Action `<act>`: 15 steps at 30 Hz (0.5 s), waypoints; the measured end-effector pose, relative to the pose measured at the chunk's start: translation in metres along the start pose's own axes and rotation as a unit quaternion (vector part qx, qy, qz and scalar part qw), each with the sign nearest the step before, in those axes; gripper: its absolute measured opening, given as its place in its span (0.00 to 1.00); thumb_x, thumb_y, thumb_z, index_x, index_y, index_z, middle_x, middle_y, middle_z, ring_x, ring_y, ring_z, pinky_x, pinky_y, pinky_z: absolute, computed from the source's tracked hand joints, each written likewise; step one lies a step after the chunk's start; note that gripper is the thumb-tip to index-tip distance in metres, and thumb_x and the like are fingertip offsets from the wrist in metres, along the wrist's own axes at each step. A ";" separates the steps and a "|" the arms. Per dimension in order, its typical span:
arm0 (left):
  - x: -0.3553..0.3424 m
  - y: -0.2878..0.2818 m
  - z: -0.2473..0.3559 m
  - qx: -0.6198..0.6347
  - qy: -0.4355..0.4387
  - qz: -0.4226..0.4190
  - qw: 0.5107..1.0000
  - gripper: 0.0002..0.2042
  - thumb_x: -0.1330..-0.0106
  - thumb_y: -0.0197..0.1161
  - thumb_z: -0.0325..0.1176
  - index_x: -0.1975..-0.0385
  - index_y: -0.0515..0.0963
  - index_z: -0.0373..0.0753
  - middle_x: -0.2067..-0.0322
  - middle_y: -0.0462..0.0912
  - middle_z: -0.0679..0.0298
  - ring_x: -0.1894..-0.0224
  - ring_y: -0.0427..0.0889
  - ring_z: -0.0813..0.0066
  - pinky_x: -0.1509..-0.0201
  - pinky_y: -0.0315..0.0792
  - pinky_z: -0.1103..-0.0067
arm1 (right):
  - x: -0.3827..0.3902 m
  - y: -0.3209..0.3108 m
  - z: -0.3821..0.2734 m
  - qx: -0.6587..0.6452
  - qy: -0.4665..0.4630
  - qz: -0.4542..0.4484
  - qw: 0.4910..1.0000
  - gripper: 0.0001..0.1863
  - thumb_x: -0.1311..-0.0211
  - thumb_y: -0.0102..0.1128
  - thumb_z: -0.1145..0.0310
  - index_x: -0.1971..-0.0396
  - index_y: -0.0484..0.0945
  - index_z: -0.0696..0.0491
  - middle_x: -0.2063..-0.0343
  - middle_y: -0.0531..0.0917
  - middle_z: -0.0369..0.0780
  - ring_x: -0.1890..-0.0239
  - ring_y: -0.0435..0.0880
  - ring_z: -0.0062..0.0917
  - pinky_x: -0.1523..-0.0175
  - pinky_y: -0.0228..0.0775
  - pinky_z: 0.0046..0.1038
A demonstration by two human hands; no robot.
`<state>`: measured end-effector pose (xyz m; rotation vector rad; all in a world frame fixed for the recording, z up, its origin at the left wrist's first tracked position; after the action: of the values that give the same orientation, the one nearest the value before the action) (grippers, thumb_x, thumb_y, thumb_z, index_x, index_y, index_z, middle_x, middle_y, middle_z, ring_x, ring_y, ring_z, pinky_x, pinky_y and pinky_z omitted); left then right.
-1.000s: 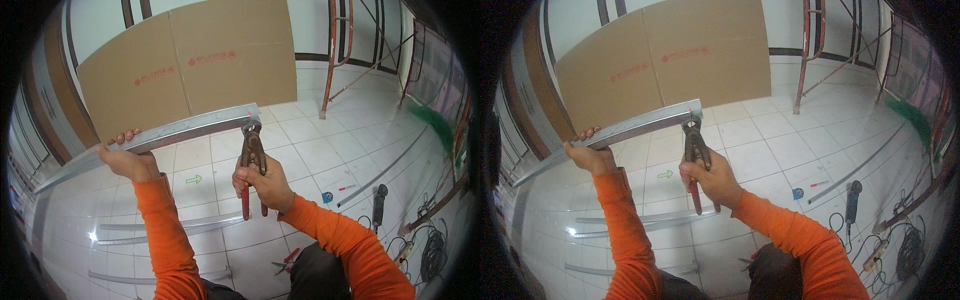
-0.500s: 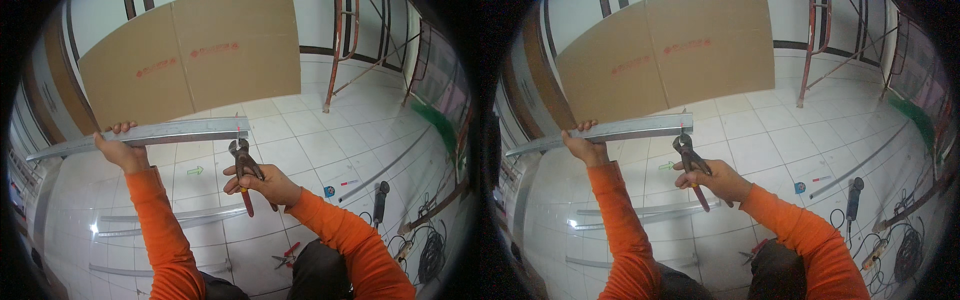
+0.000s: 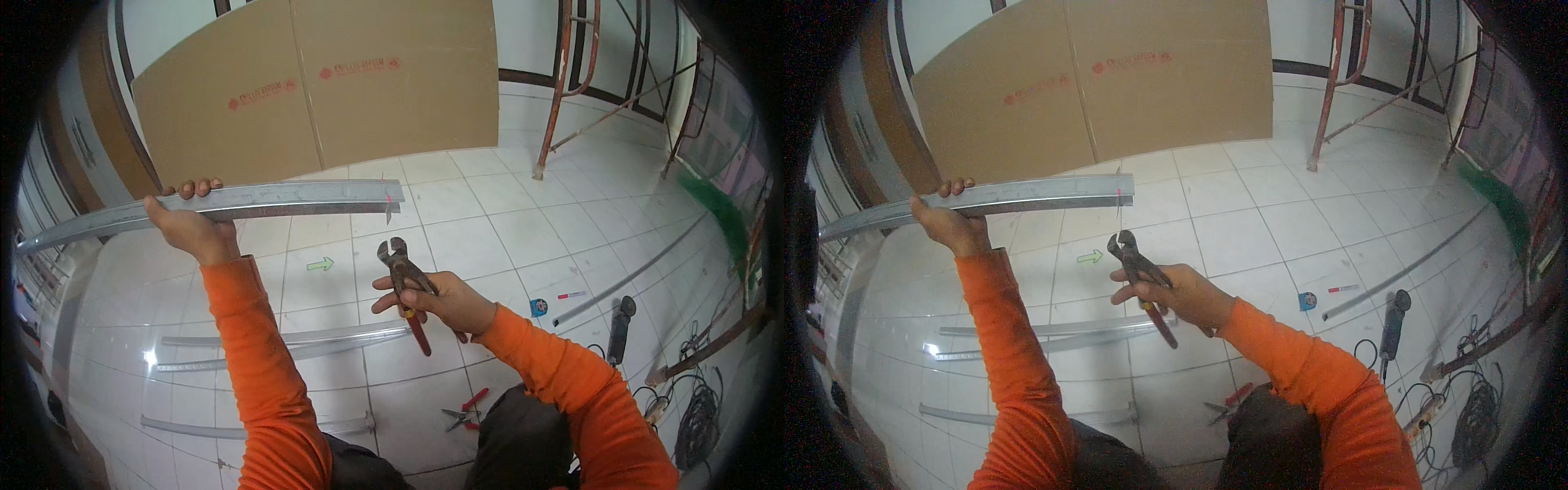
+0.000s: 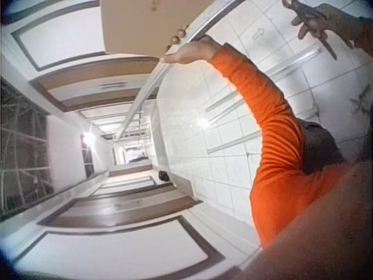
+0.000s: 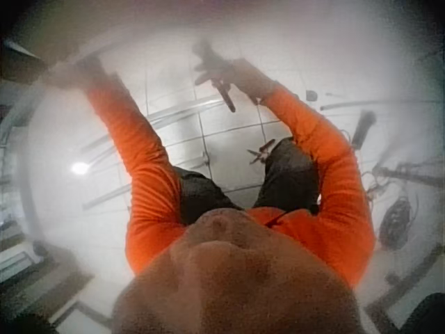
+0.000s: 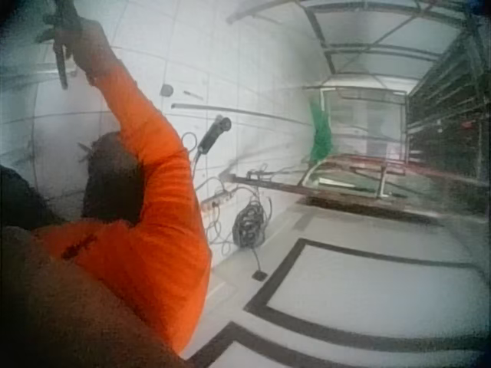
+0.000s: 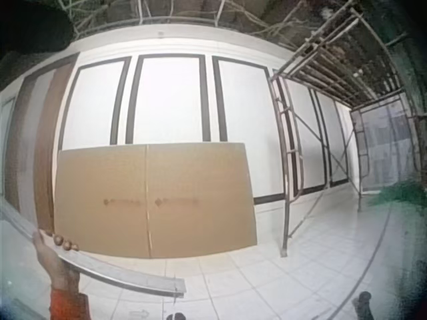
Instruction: The person uses end-cutting pliers and shears to cut and trim metal studs, handling the studs one at a time and setting tools down on the floor between actions.
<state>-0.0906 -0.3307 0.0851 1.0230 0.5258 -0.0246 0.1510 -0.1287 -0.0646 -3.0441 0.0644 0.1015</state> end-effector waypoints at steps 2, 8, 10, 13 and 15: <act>0.002 -0.001 0.003 0.005 -0.002 0.018 1.000 0.17 0.25 0.38 0.50 0.58 0.57 0.40 0.73 0.61 0.62 0.74 0.65 0.71 0.65 0.69 0.67 | 0.000 0.005 -0.006 -0.007 0.012 -0.015 1.000 0.29 0.28 0.49 0.51 0.39 0.70 0.59 0.53 0.85 0.44 0.51 0.82 0.31 0.51 0.78 0.32; 0.010 0.006 0.010 0.001 0.011 0.028 1.000 0.16 0.26 0.38 0.49 0.59 0.57 0.41 0.73 0.61 0.62 0.74 0.66 0.70 0.65 0.69 0.66 | -0.008 0.010 -0.030 -0.068 -0.089 0.002 0.994 0.30 0.28 0.48 0.51 0.38 0.69 0.60 0.56 0.84 0.49 0.49 0.83 0.34 0.54 0.80 0.30; 0.012 0.006 0.011 -0.001 0.010 0.027 1.000 0.16 0.26 0.38 0.49 0.60 0.56 0.41 0.73 0.61 0.62 0.74 0.66 0.69 0.65 0.69 0.66 | -0.012 0.007 -0.023 -0.071 -0.090 0.016 0.993 0.27 0.28 0.49 0.51 0.43 0.71 0.59 0.62 0.84 0.45 0.55 0.83 0.30 0.57 0.78 0.28; 0.010 0.006 0.012 -0.003 0.002 0.022 1.000 0.16 0.26 0.39 0.49 0.60 0.56 0.41 0.74 0.61 0.62 0.74 0.66 0.69 0.66 0.69 0.66 | -0.014 -0.002 -0.015 -0.064 -0.082 0.041 0.994 0.22 0.28 0.51 0.52 0.51 0.74 0.58 0.72 0.81 0.38 0.67 0.81 0.24 0.63 0.75 0.26; 0.006 0.005 0.011 -0.003 -0.005 0.018 1.000 0.16 0.26 0.39 0.49 0.60 0.56 0.41 0.74 0.61 0.62 0.75 0.66 0.69 0.66 0.69 0.66 | -0.013 -0.005 -0.014 -0.055 -0.072 0.051 0.995 0.20 0.29 0.51 0.53 0.56 0.75 0.57 0.77 0.78 0.35 0.72 0.78 0.20 0.65 0.73 0.25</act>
<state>-0.0795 -0.3356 0.0914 1.0255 0.4977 0.0043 0.1396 -0.1248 -0.0497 -3.1310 0.2093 0.3411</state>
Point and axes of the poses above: each hand's wrist, its own x-axis away from the middle knuckle, its own y-axis out of the palm, z = x × y, the point moved 7 cm from there along -x, towards the middle knuckle
